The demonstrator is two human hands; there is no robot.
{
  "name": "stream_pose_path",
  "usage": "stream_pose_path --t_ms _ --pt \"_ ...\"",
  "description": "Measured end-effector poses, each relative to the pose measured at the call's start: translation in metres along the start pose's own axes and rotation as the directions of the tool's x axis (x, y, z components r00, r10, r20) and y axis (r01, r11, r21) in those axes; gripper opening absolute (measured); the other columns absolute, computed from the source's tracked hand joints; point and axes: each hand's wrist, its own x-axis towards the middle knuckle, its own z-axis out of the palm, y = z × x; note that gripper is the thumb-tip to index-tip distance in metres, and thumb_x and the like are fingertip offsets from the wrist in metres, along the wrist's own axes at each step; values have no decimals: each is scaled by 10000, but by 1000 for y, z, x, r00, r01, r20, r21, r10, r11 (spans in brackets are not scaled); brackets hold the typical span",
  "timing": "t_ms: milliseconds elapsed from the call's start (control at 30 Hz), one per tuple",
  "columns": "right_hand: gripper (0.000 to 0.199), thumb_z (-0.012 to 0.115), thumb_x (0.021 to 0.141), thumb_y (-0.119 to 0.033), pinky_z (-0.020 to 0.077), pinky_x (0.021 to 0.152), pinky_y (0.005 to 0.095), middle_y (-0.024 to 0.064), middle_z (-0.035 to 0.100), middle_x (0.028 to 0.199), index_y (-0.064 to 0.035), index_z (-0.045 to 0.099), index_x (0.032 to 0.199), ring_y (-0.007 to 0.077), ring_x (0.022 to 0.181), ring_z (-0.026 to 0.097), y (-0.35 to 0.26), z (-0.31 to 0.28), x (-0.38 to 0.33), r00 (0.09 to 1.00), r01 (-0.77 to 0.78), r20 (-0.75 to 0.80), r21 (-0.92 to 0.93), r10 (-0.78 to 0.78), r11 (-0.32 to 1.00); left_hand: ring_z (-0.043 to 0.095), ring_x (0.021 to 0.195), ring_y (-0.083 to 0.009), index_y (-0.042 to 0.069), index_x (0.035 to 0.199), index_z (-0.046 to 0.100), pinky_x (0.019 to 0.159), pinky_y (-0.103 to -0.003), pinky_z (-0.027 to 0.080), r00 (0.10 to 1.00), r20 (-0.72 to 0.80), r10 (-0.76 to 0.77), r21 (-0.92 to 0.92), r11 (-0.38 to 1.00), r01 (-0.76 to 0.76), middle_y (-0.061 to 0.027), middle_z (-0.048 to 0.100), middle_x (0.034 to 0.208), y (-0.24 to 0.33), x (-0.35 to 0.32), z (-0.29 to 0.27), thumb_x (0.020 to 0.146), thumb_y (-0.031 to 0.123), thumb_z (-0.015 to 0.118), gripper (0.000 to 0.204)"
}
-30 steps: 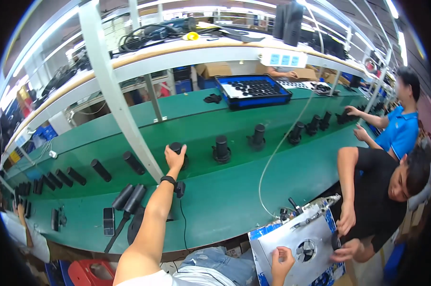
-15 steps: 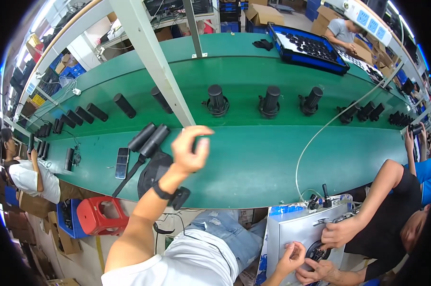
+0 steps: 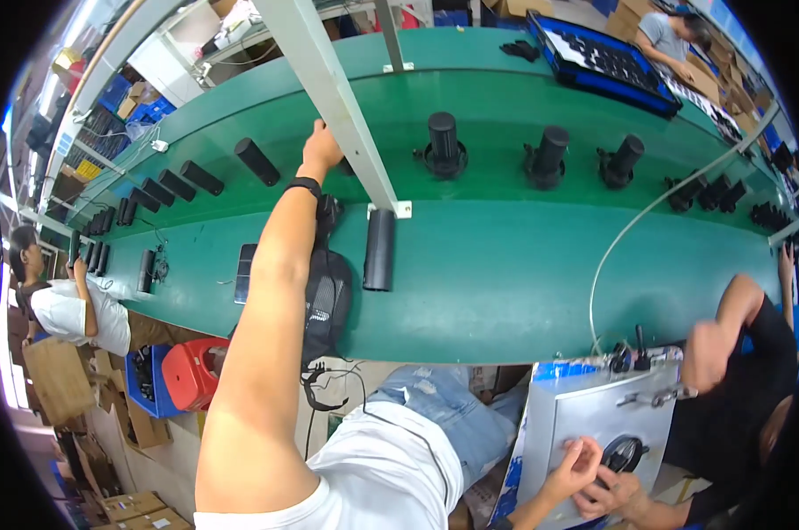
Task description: The person picks up a speaker from the conveyor belt, places it into a press machine, and presses it down. They then remove the speaker, fit a plastic ring onto it by hand, and place the assembled unit back onto the conveyor belt.
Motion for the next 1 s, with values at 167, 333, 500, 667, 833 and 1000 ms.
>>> stream_pose_path --t_ms 167,333,500,667,833,1000 --pt "72 568 916 -38 438 647 219 36 580 762 2 573 975 101 680 545 -22 13 -3 1000 -5 -20 60 6 998 612 999 -393 191 1203 566 826 -472 523 932 -363 -24 34 999 39 -162 508 1242 27 -53 -59 832 273 652 390" --pt "82 569 894 -18 473 699 242 51 590 823 14 578 969 121 733 586 -42 24 -38 999 33 -2 76 -33 997 557 1102 -314 93 1212 610 943 -383 451 811 -582 61 -195 958 -212 -151 556 1197 83 -180 -152 839 124 647 376" --pt "340 600 865 -44 455 945 325 147 622 1134 42 528 1186 221 1094 606 -93 87 -18 858 -195 513 375 -28 906 541 1141 -318 30 1173 636 1001 -415 403 838 -15 546 -835 454 -310 -145 572 1236 170 -276 -148 800 294 654 457" --pt "771 655 798 -567 503 887 384 167 617 1120 26 493 1263 271 1001 626 -66 113 -3 498 -549 830 527 -253 649 496 1218 -351 60 1313 558 1033 -423 380 324 -12 946 -995 21 -100 -170 484 1354 291 -297 -107 827 131 639 498" --pt "672 599 863 -483 512 812 358 144 577 1042 -19 408 1311 248 904 600 -73 78 -19 892 -440 451 859 18 260 474 1213 -358 65 1410 387 1026 -429 378 641 15 768 -949 212 -231 -202 471 1339 315 -328 -79 837 252 693 676" --pt "660 646 859 -405 474 903 377 134 547 1080 -32 369 1326 262 992 562 -69 83 -39 978 -194 130 843 160 501 548 1136 -221 49 1406 329 966 -351 423 403 384 830 -923 344 171 -145 541 1249 300 -393 -39 778 203 792 795"
